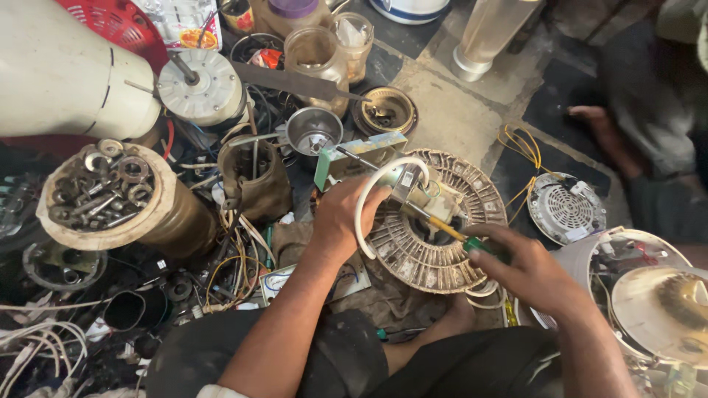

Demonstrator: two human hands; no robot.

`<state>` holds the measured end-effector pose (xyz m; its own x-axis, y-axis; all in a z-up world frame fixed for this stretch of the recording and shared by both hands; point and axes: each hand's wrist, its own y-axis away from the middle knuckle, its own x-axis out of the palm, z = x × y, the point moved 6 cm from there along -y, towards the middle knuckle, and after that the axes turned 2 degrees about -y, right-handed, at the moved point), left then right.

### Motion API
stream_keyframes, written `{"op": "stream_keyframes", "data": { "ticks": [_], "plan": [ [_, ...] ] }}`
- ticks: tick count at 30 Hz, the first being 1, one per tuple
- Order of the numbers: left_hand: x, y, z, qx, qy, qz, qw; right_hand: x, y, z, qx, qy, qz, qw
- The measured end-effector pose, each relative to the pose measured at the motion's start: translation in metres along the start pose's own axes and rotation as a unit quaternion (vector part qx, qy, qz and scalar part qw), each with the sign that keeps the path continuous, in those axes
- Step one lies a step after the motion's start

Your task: The person sits on the floor and uses a green screwdriver to manipulate the internal components of a disassembled electrical device, likely a fan motor. They repeatedly tighten or loosen screws on the motor housing while holding the device steady with their other hand.

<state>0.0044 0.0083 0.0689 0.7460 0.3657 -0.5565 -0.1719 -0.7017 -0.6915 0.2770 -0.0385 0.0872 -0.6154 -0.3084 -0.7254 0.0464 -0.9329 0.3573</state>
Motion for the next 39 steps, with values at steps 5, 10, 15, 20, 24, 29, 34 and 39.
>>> {"op": "stream_keyframes", "data": {
  "ticks": [5, 10, 15, 20, 24, 29, 34, 39],
  "plan": [
    [-0.007, 0.000, -0.005, 0.053, -0.019, -0.006, 0.998, 0.001, 0.005, 0.041, -0.135, 0.089, -0.103, 0.981],
    [-0.005, 0.000, -0.003, 0.033, -0.005, 0.001, 0.999, 0.006, 0.008, 0.061, -0.177, 0.141, -0.208, 0.951],
    [-0.004, 0.000, -0.004, 0.053, -0.031, 0.012, 0.998, 0.013, 0.003, 0.068, -0.159, 0.144, -0.218, 0.952],
    [-0.003, 0.000, 0.000, 0.019, 0.002, 0.006, 1.000, 0.010, 0.004, 0.078, -0.182, 0.194, -0.200, 0.943],
    [-0.003, 0.000, -0.001, 0.027, -0.025, 0.025, 0.999, 0.011, 0.009, 0.090, -0.243, 0.136, -0.239, 0.930],
    [-0.005, 0.001, -0.002, 0.055, -0.033, 0.007, 0.998, 0.024, 0.004, 0.088, -0.211, 0.120, -0.193, 0.951],
    [-0.001, 0.003, 0.003, 0.025, -0.014, 0.015, 0.999, 0.020, 0.012, 0.100, -0.247, 0.143, -0.253, 0.925],
    [-0.005, 0.002, 0.000, 0.045, -0.032, 0.008, 0.998, 0.023, 0.004, 0.095, -0.210, 0.145, -0.219, 0.942]
  ]
}}
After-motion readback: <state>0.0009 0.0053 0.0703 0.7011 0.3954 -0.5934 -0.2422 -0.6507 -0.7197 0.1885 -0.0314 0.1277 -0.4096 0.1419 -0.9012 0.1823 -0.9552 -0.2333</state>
